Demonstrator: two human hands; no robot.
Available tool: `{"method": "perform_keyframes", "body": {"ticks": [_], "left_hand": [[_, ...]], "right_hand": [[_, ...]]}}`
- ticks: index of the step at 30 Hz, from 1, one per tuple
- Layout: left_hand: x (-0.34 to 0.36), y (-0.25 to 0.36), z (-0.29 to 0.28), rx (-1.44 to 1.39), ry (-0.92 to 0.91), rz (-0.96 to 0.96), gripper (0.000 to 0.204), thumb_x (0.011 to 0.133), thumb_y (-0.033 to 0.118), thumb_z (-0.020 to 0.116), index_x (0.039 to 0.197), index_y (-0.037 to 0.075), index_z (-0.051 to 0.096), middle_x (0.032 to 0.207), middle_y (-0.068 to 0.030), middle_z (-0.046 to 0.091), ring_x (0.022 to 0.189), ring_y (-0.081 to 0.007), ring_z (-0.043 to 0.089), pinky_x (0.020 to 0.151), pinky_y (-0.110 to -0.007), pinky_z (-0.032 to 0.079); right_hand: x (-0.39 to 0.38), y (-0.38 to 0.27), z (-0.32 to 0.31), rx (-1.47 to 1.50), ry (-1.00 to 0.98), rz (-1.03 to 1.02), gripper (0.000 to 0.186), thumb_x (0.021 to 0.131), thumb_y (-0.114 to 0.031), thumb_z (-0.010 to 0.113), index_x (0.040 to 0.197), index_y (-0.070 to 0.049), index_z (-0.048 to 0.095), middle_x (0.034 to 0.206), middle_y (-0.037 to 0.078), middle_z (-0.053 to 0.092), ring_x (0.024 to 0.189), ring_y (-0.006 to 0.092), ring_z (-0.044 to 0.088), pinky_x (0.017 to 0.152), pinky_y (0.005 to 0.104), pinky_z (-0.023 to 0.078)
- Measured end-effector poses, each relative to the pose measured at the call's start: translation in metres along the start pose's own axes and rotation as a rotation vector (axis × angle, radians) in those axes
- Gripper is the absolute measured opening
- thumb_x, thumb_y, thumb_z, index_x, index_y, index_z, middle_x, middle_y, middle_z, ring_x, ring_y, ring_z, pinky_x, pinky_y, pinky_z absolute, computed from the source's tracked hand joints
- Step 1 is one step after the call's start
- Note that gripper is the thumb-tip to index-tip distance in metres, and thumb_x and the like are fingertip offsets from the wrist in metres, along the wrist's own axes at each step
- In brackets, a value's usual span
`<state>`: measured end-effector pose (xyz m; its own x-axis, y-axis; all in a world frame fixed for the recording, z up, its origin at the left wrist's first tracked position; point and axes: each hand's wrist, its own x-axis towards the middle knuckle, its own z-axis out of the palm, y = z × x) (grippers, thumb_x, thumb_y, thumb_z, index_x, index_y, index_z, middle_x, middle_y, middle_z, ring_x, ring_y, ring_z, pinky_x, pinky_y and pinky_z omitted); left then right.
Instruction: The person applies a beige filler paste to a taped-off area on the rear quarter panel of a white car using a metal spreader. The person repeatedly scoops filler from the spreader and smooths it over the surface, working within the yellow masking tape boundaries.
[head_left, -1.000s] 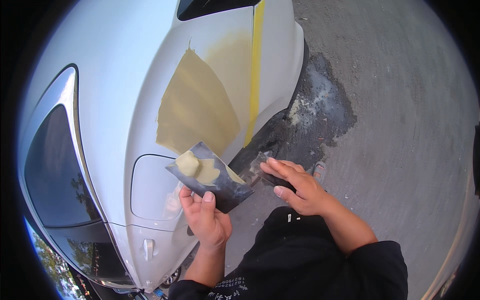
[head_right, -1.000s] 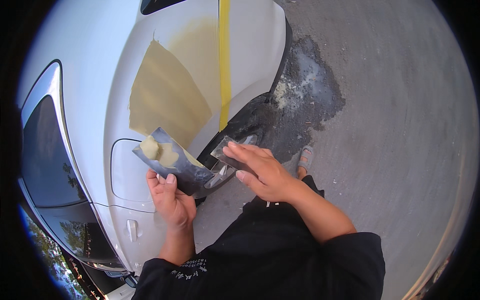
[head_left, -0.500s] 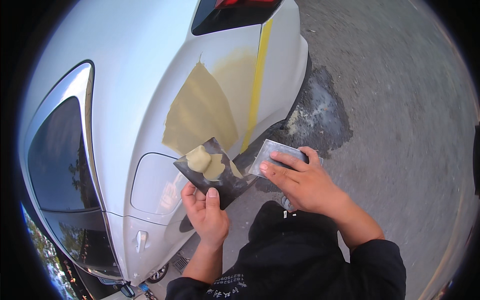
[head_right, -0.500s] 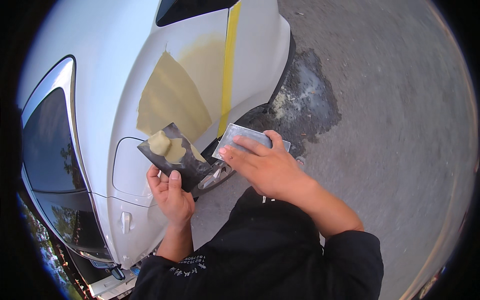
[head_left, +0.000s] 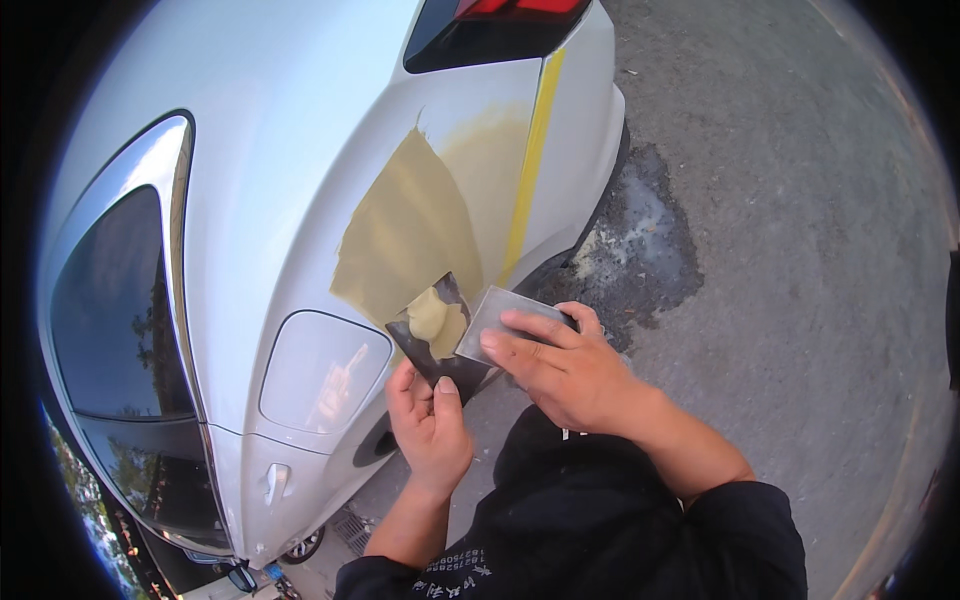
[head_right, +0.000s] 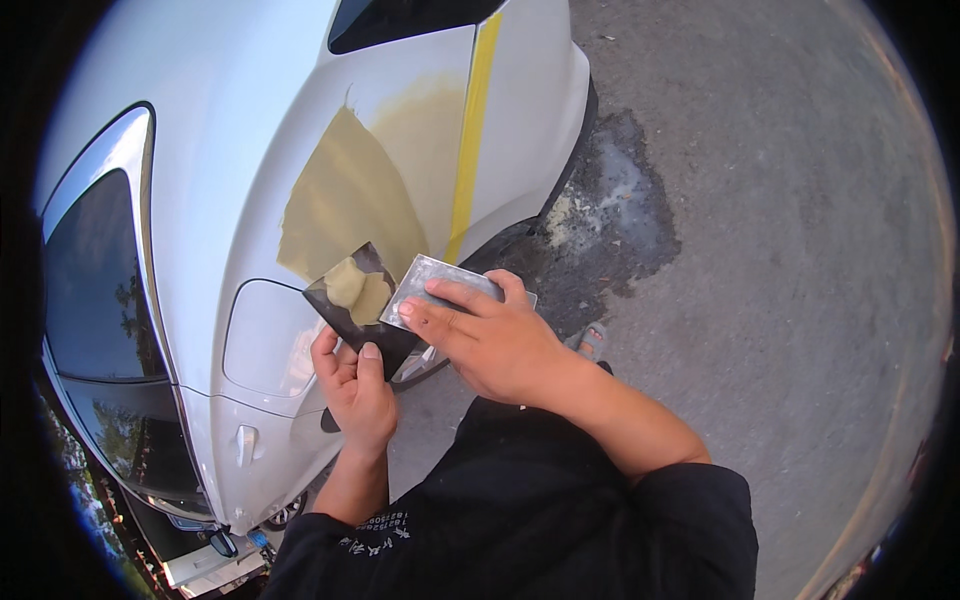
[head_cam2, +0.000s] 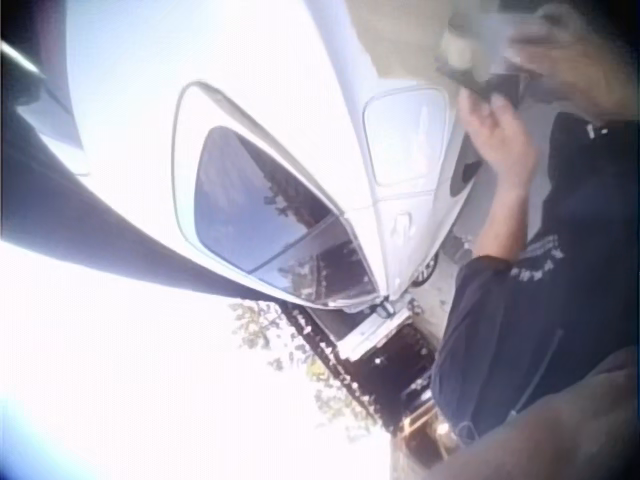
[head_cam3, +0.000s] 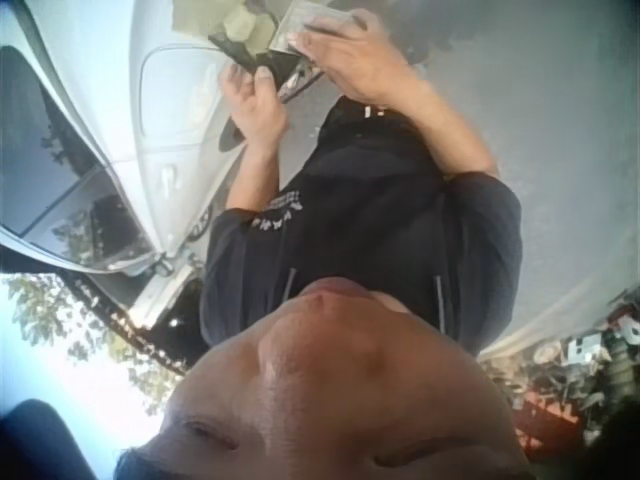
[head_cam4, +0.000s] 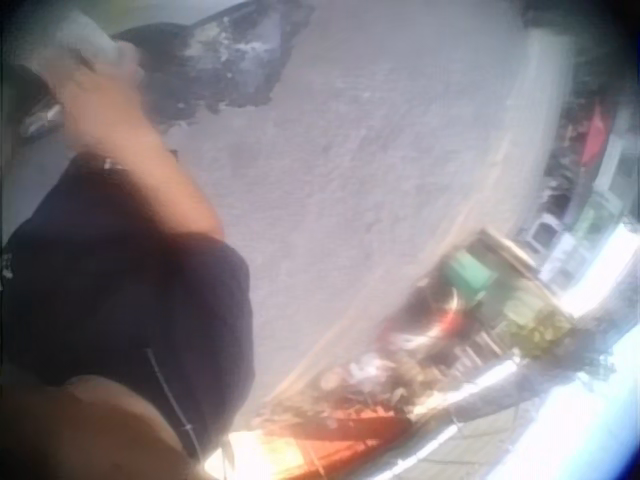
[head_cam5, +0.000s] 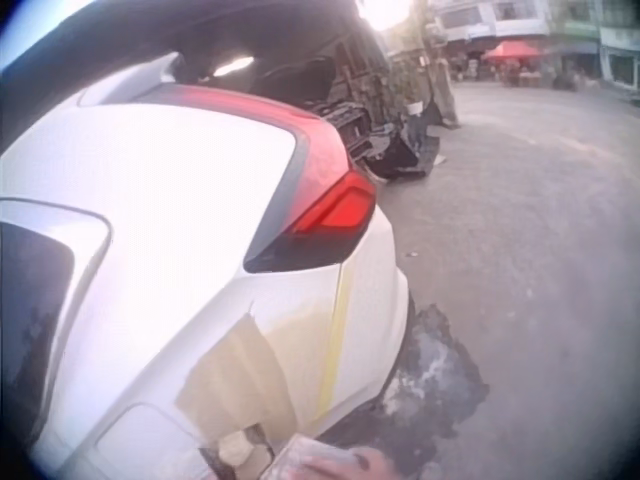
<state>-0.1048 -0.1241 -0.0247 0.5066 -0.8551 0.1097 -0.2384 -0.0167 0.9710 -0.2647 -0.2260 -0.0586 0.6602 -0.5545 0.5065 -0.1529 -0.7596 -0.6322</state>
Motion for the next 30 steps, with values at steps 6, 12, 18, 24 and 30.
{"method": "perform_keyframes", "body": {"ticks": [6, 12, 18, 24, 30], "left_hand": [[0.005, -0.007, -0.030, -0.009, 0.082, 0.238, 0.040, 0.089, -0.007, 0.043, 0.127, -0.002, 0.031, 0.122, -0.0198, 0.052, 0.114, -0.0221, 0.052, 0.100, -0.036, 0.038], [-0.017, -0.022, -0.048, -0.290, -0.042, -0.083, 0.039, 0.086, -0.007, 0.046, 0.124, -0.006, 0.036, 0.123, -0.0194, 0.052, 0.114, -0.0227, 0.053, 0.099, -0.035, 0.039], [-0.014, -0.028, -0.061, -0.345, -0.067, -0.158, 0.039, 0.087, -0.006, 0.048, 0.124, -0.005, 0.036, 0.123, -0.0191, 0.052, 0.113, -0.0230, 0.054, 0.100, -0.036, 0.039], [-0.009, -0.035, -0.066, -0.369, -0.079, -0.184, 0.040, 0.086, -0.006, 0.048, 0.124, -0.005, 0.036, 0.122, -0.0191, 0.053, 0.113, -0.0231, 0.054, 0.100, -0.037, 0.039], [-0.006, -0.036, -0.065, -0.377, -0.096, -0.171, 0.040, 0.086, -0.007, 0.047, 0.125, -0.006, 0.036, 0.122, -0.0196, 0.053, 0.112, -0.0231, 0.054, 0.100, -0.036, 0.039]], "right_hand": [[0.035, 0.046, -0.004, -0.053, 0.183, 0.210, 0.059, 0.079, 0.000, 0.058, 0.135, -0.010, 0.042, 0.131, 0.007, 0.053, 0.123, 0.0259, 0.046, 0.094, 0.0425, 0.032], [0.100, 0.070, -0.008, -0.322, 0.296, 0.123, 0.055, 0.081, 0.000, 0.054, 0.134, -0.012, 0.043, 0.133, 0.004, 0.052, 0.124, 0.0263, 0.045, 0.094, 0.0424, 0.032], [0.127, 0.072, -0.002, -0.432, 0.331, 0.127, 0.050, 0.083, -0.004, 0.054, 0.131, -0.012, 0.046, 0.131, 0.002, 0.053, 0.123, 0.0252, 0.046, 0.090, 0.0440, 0.033], [0.137, 0.066, 0.012, -0.509, 0.365, 0.106, 0.053, 0.079, -0.008, 0.050, 0.132, -0.013, 0.046, 0.131, 0.001, 0.052, 0.122, 0.0224, 0.045, 0.081, 0.0549, 0.035], [0.125, 0.057, 0.019, -0.521, 0.282, 0.096, 0.051, 0.080, -0.009, 0.050, 0.131, -0.013, 0.047, 0.130, 0.001, 0.053, 0.121, 0.0214, 0.046, 0.080, 0.0556, 0.035]]}}
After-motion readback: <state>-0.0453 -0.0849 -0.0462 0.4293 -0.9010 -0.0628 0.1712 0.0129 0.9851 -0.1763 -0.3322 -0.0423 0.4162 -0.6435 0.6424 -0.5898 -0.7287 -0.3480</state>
